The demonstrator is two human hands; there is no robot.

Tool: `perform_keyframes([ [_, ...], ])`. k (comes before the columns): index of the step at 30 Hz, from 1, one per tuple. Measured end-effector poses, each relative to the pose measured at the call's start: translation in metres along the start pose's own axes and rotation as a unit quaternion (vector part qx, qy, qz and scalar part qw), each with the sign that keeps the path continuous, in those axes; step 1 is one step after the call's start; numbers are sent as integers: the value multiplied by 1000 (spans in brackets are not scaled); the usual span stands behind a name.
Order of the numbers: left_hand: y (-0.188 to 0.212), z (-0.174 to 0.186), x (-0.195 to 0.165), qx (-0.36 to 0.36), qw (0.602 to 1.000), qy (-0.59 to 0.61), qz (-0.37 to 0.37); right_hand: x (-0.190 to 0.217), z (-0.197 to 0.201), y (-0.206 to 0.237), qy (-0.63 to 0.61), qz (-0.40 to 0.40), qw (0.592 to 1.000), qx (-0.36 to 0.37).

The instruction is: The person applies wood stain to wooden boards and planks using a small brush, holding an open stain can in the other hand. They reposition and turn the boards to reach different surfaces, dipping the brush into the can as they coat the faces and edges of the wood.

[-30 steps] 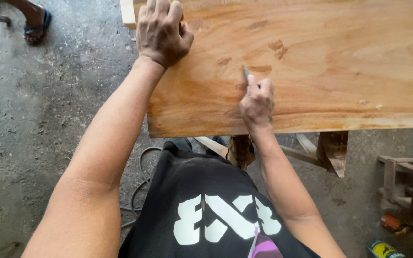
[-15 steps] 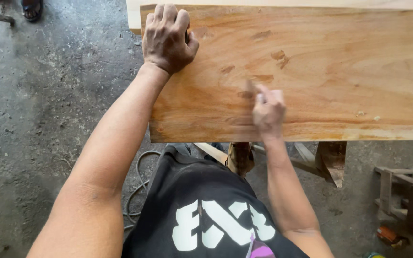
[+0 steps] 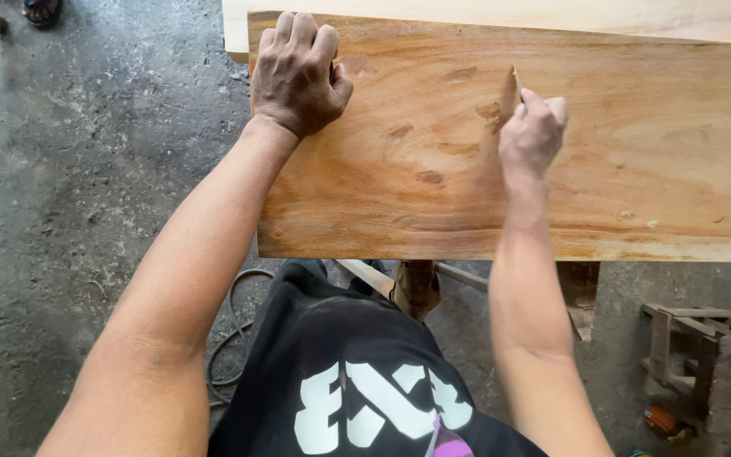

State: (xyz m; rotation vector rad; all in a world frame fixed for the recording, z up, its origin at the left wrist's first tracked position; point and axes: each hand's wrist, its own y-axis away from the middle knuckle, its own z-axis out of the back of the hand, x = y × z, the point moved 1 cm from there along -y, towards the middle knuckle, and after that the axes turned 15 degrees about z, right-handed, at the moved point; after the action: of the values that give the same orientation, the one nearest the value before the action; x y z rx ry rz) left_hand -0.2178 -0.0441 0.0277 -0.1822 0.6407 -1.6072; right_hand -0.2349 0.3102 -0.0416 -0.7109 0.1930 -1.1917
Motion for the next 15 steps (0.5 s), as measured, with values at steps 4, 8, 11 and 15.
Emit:
perform_keyframes([
  [4,1,0,0,9,1000,9,4,47,-21,7,-17,55,998,-14],
  [8,-1,0,-2,17,1000,16,4,42,-14,2,-97,7,993,69],
  [11,-3,2,-1,-2,1000,7,-1,27,-4,-8,-78,-58,994,40],
  [15,0,1,-2,4,1000,-7,2,53,-14,4,-8,2,998,57],
])
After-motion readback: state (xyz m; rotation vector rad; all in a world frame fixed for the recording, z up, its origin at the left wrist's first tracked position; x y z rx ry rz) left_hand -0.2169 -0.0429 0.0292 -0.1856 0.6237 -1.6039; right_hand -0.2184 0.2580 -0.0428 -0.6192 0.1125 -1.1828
